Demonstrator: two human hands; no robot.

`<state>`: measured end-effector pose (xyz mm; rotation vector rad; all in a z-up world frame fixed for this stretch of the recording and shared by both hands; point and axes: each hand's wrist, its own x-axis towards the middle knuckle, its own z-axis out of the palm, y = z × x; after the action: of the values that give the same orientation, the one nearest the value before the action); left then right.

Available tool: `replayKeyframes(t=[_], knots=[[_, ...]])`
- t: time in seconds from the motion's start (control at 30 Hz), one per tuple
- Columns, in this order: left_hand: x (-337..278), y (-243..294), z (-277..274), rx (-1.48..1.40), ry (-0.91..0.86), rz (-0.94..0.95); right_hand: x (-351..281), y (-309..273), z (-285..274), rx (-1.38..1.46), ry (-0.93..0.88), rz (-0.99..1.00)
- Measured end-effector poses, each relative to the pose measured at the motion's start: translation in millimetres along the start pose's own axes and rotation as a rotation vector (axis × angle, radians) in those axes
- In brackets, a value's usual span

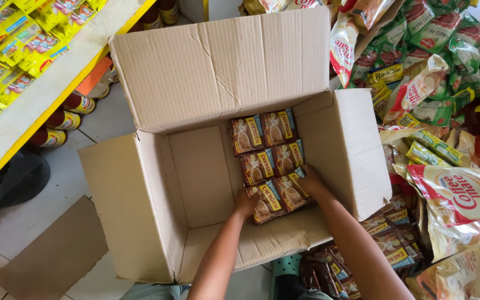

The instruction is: The person packs individual drink sachets from a floor pile into cardboard boxes.

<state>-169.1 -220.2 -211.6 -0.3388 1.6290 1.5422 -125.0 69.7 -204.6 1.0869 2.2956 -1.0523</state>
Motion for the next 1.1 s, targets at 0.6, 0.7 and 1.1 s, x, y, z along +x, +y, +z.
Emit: replayKeyframes(t=[0.6,0.7,1.1], knots=[[-18,34,-35,0.232,-0.406,-0.325,-95,-108,-52,-0.762,-0.580,0.045],[20,-53,-30,-0.001,-0.531,-0.158,-92,-96,-46,-0.855,-0.717,-0.036],[-29,25,-18,0.686,-0.027,0.100,-72,-53,-11,-0.950,-0.686,-0.023]])
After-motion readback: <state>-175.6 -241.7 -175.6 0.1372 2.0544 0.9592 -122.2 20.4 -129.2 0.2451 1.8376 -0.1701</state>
